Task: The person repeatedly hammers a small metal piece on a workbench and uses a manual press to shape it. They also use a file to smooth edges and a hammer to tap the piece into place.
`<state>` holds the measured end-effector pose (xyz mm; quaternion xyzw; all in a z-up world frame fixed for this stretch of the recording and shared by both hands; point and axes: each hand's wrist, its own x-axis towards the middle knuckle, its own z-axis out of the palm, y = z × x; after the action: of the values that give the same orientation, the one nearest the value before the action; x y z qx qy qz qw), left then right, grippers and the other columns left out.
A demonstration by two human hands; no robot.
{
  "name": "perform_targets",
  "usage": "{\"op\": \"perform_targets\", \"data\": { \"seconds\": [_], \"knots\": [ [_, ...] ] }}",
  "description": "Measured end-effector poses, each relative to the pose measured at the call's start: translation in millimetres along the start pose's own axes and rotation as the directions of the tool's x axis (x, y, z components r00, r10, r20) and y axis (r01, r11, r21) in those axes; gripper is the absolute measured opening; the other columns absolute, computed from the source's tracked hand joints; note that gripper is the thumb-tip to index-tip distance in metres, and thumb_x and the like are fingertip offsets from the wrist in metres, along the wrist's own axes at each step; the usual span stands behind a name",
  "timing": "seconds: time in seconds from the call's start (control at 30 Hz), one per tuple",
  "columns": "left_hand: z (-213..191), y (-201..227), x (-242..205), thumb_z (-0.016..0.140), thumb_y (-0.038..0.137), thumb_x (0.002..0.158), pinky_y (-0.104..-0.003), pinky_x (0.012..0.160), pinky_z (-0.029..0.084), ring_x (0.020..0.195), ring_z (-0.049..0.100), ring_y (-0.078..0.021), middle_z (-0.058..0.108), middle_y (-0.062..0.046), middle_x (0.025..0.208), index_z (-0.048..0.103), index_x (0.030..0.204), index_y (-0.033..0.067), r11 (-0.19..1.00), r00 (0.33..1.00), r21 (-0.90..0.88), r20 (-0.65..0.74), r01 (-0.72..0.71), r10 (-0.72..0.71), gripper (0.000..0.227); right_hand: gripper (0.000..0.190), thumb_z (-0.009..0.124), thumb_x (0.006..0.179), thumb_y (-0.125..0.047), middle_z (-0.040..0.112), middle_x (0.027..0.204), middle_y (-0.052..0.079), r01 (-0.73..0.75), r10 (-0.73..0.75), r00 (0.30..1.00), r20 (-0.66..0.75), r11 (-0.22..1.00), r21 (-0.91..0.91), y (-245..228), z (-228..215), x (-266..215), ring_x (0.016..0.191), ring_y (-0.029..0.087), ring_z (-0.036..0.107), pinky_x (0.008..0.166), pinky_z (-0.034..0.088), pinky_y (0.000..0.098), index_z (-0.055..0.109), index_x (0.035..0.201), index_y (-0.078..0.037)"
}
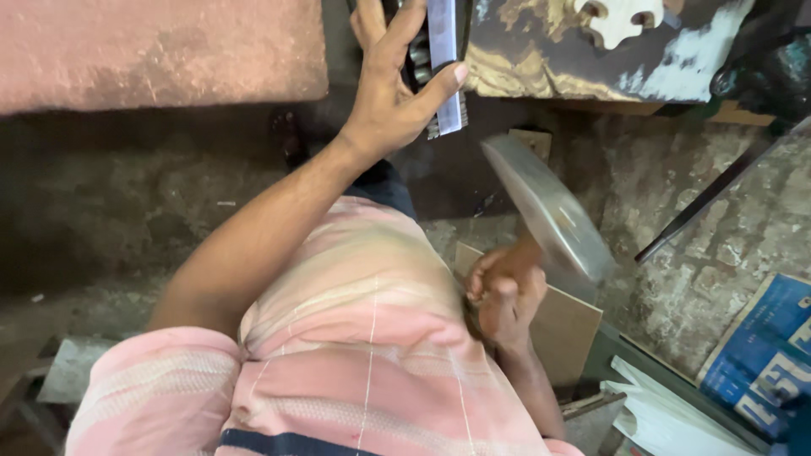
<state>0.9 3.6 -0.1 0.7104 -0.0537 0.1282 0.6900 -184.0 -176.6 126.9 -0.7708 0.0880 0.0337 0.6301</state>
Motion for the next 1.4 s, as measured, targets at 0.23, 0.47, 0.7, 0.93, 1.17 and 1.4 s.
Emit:
{"op": "perform_targets", "data": {
  "seconds": [0.23, 0.47, 0.7, 0.93, 1.17, 1.4],
  "knots": [
    [1.3, 8.4, 11.7, 0.084, 0.028, 0.099, -0.046, 0.121, 0.023, 0.137, 0.029, -0.0333, 0.021, -0.022, 0.155, 0.044, 0.154, 0.0098, 0.995, 0.994, 0.022, -0.041, -0.098, 0.098, 0.070, 0.046, 0.059, 0.101, -0.048, 0.057, 0.067, 0.002, -0.244, 0.252, 0.968, 0.016, 0.950, -0.196, -14.7, 5.0, 5.9, 0.054, 0.008, 0.050, 0.047, 0.040, 0.0256, 0.057, 0.098, -0.003],
    [-2.1, 10.4, 3.7, 0.088, 0.031, 0.101, -0.043, 0.123, 0.025, 0.136, 0.033, -0.0288, 0.035, -0.014, 0.150, 0.047, 0.154, 0.0133, 0.999, 1.000, 0.040, 0.003, -0.020, 0.020, 0.069, 0.047, 0.059, 0.105, -0.047, 0.055, 0.065, 0.001, -0.254, 0.268, 0.963, 0.009, 0.922, -0.292, -24.2, 9.5, 1.8, 0.055, 0.006, 0.049, 0.048, 0.038, 0.0247, 0.055, 0.088, -0.004],
    [-6.2, 9.1, -12.6, 0.087, 0.030, 0.100, -0.045, 0.122, 0.027, 0.134, 0.034, -0.0287, 0.038, -0.015, 0.148, 0.050, 0.153, 0.0123, 0.999, 0.999, 0.016, 0.026, 0.032, -0.032, 0.068, 0.048, 0.057, 0.106, -0.050, 0.055, 0.067, 0.001, -0.170, 0.175, 0.985, 0.004, 0.962, -0.213, -24.8, 4.0, -9.0, 0.056, 0.008, 0.051, 0.050, 0.041, 0.0252, 0.054, 0.091, -0.004],
    [-6.3, 3.6, -3.7, 0.088, 0.029, 0.101, -0.046, 0.125, 0.025, 0.139, 0.031, -0.0308, 0.030, -0.016, 0.152, 0.047, 0.156, 0.0123, 0.997, 0.999, 0.069, 0.044, -0.025, 0.022, 0.070, 0.051, 0.062, 0.099, -0.052, 0.058, 0.072, 0.003, 0.060, -0.057, 0.998, -0.026, 0.988, 0.143, -14.2, 1.2, -1.2, 0.060, 0.009, 0.054, 0.050, 0.041, 0.0260, 0.054, 0.101, -0.002],
    [-4.8, 2.3, 8.7, 0.087, 0.031, 0.104, -0.046, 0.126, 0.020, 0.147, 0.026, -0.0337, 0.020, -0.019, 0.163, 0.040, 0.160, 0.0130, 0.993, 0.997, 0.093, 0.044, -0.072, 0.068, 0.076, 0.048, 0.059, 0.102, -0.047, 0.057, 0.067, 0.003, -0.138, 0.139, 0.990, -0.004, 0.983, -0.118, -18.1, 5.1, 9.7, 0.054, 0.010, 0.050, 0.047, 0.039, 0.0262, 0.056, 0.092, -0.001],
    [-6.3, 4.3, 2.8, 0.086, 0.032, 0.104, -0.045, 0.127, 0.020, 0.144, 0.026, -0.0349, 0.016, -0.023, 0.163, 0.039, 0.159, 0.0144, 0.992, 0.996, 0.094, 0.033, -0.080, 0.077, 0.074, 0.046, 0.056, 0.107, -0.040, 0.056, 0.065, 0.006, -0.177, 0.199, 0.979, 0.032, 0.923, -0.343, -23.9, 2.1, 5.5, 0.053, 0.013, 0.050, 0.048, 0.040, 0.0266, 0.056, 0.084, 0.000]
  ]
}}
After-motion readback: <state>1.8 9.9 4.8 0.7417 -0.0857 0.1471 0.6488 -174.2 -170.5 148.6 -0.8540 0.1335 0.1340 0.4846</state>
